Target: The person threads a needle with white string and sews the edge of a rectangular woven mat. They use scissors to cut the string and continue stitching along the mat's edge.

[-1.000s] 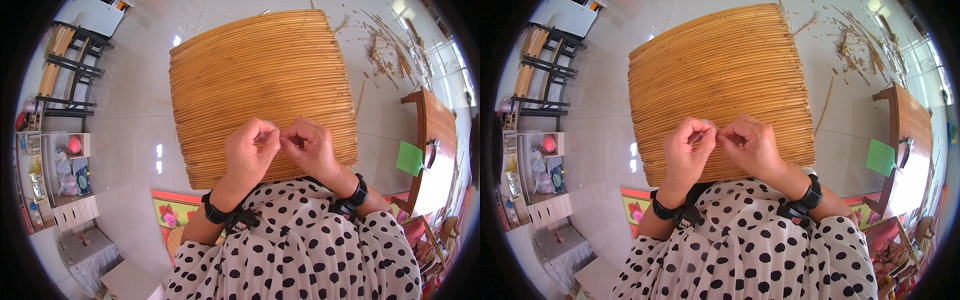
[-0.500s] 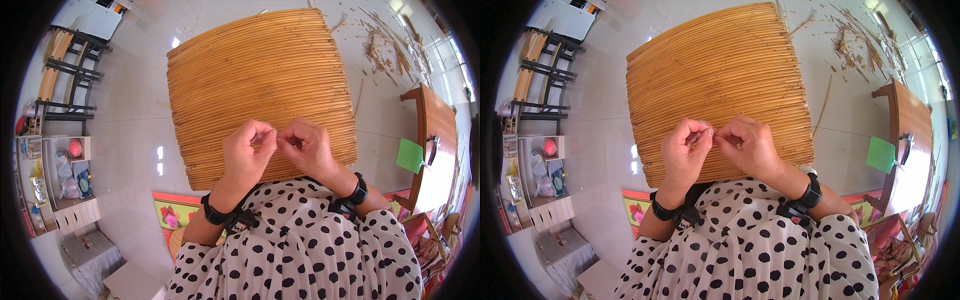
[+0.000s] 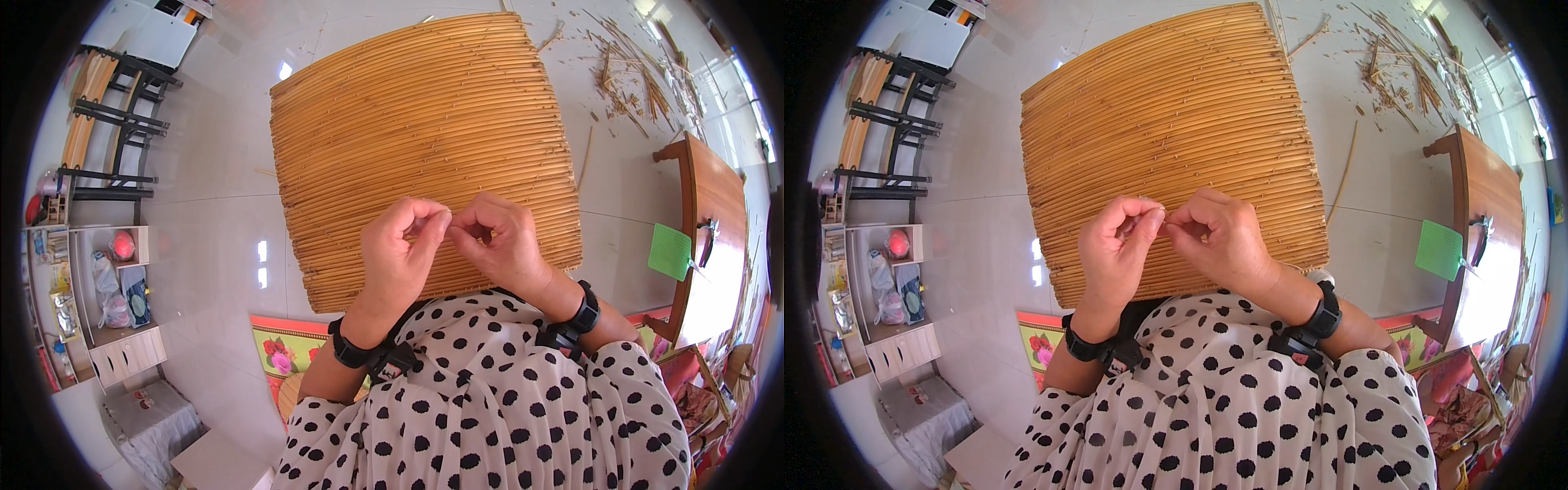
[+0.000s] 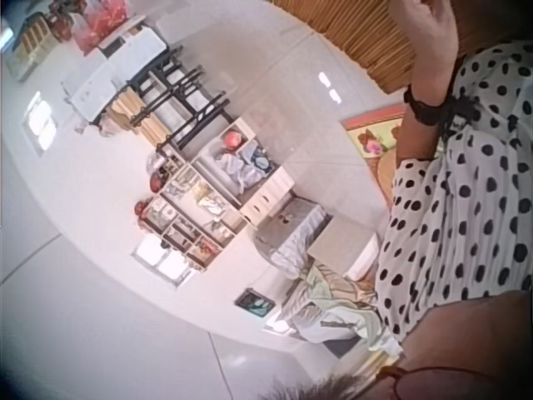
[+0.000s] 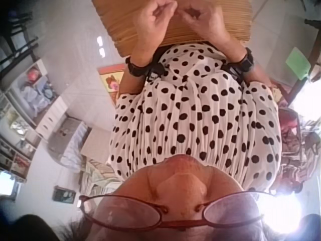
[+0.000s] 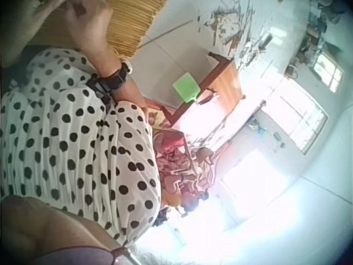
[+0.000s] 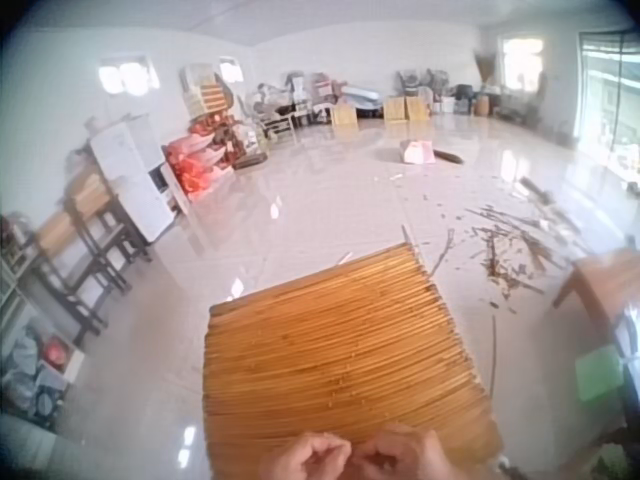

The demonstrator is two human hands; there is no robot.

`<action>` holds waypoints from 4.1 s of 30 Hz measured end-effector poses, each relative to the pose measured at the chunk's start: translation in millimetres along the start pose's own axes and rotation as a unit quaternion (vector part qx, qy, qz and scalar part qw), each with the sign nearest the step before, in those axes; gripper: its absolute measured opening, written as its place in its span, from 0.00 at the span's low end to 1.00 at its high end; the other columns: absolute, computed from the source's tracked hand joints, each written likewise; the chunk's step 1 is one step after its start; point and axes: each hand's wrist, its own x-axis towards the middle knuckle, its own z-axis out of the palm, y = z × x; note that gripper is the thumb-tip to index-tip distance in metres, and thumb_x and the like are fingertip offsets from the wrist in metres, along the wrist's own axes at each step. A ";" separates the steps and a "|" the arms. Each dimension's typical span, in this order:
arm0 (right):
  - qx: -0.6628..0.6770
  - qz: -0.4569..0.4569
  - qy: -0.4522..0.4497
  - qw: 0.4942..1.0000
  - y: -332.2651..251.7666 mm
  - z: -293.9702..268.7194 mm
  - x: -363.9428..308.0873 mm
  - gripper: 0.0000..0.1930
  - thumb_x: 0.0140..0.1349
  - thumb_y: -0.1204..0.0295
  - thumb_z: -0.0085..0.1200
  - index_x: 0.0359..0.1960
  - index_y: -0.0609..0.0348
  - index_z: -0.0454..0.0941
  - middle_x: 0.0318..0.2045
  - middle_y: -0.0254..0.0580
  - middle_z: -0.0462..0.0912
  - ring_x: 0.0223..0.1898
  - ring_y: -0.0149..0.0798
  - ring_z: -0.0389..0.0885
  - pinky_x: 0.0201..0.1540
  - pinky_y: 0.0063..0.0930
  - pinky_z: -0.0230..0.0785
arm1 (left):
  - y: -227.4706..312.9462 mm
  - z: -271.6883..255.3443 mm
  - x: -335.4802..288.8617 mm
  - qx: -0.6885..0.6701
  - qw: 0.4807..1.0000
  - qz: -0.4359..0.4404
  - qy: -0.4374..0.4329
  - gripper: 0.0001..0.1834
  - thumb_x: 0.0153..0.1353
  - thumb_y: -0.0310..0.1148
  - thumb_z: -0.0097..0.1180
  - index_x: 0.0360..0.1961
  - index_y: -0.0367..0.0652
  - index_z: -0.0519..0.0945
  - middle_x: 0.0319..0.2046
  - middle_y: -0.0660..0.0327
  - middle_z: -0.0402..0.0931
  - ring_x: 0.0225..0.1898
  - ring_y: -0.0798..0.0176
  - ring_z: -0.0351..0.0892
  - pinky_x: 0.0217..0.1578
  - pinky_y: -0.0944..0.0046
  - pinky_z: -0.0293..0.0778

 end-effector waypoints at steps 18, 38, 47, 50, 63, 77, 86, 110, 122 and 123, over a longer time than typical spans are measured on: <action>-0.003 0.001 0.004 1.000 1.2 1.5 0.1 0.03 0.53 0.79 0.63 0.28 0.65 0.80 0.24 0.40 0.78 0.23 0.30 0.78 0.24 0.23 0.70 | -6.6 -3.1 -2.5 -0.065 0.996 -0.059 -0.022 0.06 0.58 0.22 0.61 0.37 0.34 0.81 0.33 0.60 0.82 0.31 0.71 0.80 0.34 0.72 0.76; 0.001 -0.009 -0.012 1.000 4.8 0.6 1.4 0.03 0.53 0.78 0.63 0.28 0.64 0.81 0.23 0.39 0.78 0.22 0.30 0.76 0.24 0.22 0.69 | -8.7 -2.8 0.8 -0.058 0.995 -0.075 -0.038 0.04 0.61 0.26 0.60 0.32 0.37 0.78 0.28 0.64 0.79 0.27 0.75 0.76 0.30 0.73 0.71; 0.051 0.070 0.018 0.996 5.9 -3.3 3.6 0.05 0.55 0.77 0.62 0.32 0.64 0.83 0.26 0.36 0.79 0.23 0.24 0.74 0.25 0.19 0.67 | 1.6 -4.2 2.7 0.017 0.998 -0.019 -0.050 0.03 0.60 0.22 0.60 0.32 0.36 0.77 0.27 0.62 0.77 0.27 0.71 0.77 0.28 0.71 0.73; 0.090 0.095 0.012 0.991 8.7 -2.0 3.0 0.05 0.56 0.76 0.63 0.33 0.64 0.83 0.27 0.33 0.78 0.24 0.22 0.73 0.27 0.17 0.66 | 2.2 -2.6 2.8 0.066 0.996 0.032 -0.046 0.04 0.58 0.20 0.60 0.33 0.36 0.76 0.27 0.60 0.76 0.27 0.67 0.78 0.29 0.68 0.75; 0.188 0.125 0.012 0.974 16.2 2.7 2.4 0.05 0.57 0.76 0.64 0.34 0.63 0.83 0.29 0.28 0.78 0.26 0.19 0.70 0.28 0.15 0.63 | -1.0 -1.6 2.5 0.107 0.993 0.021 -0.037 0.05 0.56 0.20 0.62 0.32 0.36 0.77 0.28 0.57 0.77 0.27 0.61 0.81 0.28 0.66 0.76; 0.125 0.113 -0.039 0.985 15.8 7.0 2.8 0.05 0.57 0.75 0.64 0.34 0.63 0.83 0.26 0.30 0.77 0.24 0.21 0.68 0.26 0.19 0.62 | 3.7 -5.0 4.0 0.033 0.999 -0.005 -0.022 0.03 0.59 0.21 0.62 0.31 0.34 0.78 0.28 0.60 0.78 0.28 0.70 0.79 0.29 0.71 0.75; 0.080 0.116 -0.051 0.989 12.6 5.2 3.0 0.07 0.58 0.74 0.64 0.34 0.65 0.82 0.25 0.34 0.77 0.24 0.24 0.70 0.27 0.21 0.64 | 1.4 -5.6 3.4 0.017 0.999 -0.021 -0.026 0.03 0.58 0.21 0.62 0.32 0.34 0.79 0.29 0.60 0.79 0.28 0.70 0.80 0.29 0.72 0.75; 0.195 0.144 -0.003 0.970 14.4 1.3 3.8 0.05 0.60 0.77 0.62 0.37 0.63 0.84 0.34 0.31 0.80 0.29 0.20 0.73 0.31 0.14 0.66 | -2.1 -3.3 1.9 0.079 0.996 -0.005 -0.046 0.05 0.56 0.19 0.61 0.33 0.35 0.78 0.27 0.58 0.78 0.27 0.67 0.79 0.28 0.69 0.75; 0.159 0.150 -0.005 0.976 11.1 -2.8 3.5 0.03 0.58 0.78 0.63 0.33 0.63 0.84 0.30 0.31 0.80 0.29 0.20 0.74 0.31 0.15 0.68 | -5.2 -1.5 0.0 0.149 0.987 0.024 -0.055 0.05 0.56 0.17 0.61 0.32 0.34 0.77 0.27 0.60 0.78 0.27 0.69 0.78 0.30 0.70 0.76; 0.158 0.154 -0.003 0.975 11.2 -2.1 3.6 0.03 0.58 0.78 0.62 0.33 0.64 0.84 0.30 0.31 0.80 0.29 0.20 0.75 0.31 0.15 0.68 | -5.5 -1.1 -0.3 0.147 0.987 0.023 -0.053 0.04 0.56 0.18 0.61 0.32 0.34 0.77 0.27 0.60 0.78 0.27 0.69 0.78 0.30 0.70 0.75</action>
